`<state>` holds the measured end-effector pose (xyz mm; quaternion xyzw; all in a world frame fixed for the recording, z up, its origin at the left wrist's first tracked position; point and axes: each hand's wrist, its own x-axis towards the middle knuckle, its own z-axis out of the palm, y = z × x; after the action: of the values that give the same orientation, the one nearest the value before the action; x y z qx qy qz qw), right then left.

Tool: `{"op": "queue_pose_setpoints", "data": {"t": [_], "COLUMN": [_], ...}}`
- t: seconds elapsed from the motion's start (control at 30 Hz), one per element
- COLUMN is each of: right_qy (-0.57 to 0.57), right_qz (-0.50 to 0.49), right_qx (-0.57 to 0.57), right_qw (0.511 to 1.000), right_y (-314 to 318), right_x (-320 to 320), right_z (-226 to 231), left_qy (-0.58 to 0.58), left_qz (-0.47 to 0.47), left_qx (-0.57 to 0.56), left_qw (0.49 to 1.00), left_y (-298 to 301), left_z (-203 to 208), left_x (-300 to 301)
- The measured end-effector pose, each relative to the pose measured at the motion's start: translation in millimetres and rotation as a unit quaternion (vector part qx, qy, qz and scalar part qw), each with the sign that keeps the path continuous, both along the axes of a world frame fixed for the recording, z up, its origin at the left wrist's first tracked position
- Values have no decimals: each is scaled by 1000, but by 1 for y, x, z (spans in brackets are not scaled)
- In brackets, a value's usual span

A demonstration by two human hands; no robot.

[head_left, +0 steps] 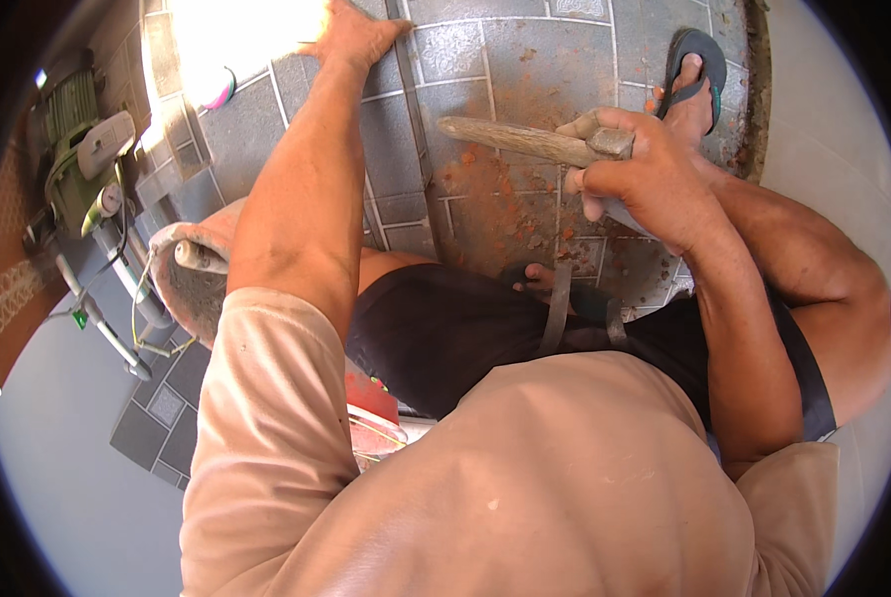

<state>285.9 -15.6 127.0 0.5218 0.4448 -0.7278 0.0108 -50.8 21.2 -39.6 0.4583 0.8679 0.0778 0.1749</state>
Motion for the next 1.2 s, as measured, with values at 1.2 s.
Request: {"op": "queue_pose_setpoints", "data": {"t": [1.2], "right_qy": [-171], "right_qz": [205], "right_qx": [403], "right_qw": [876], "right_y": [-26], "right_x": [-14], "right_z": [-99], "left_qy": [110], "left_qz": [-52], "left_qx": [57], "left_qw": [991], "left_y": [-96], "left_z": [-27], "left_x": [1]}}
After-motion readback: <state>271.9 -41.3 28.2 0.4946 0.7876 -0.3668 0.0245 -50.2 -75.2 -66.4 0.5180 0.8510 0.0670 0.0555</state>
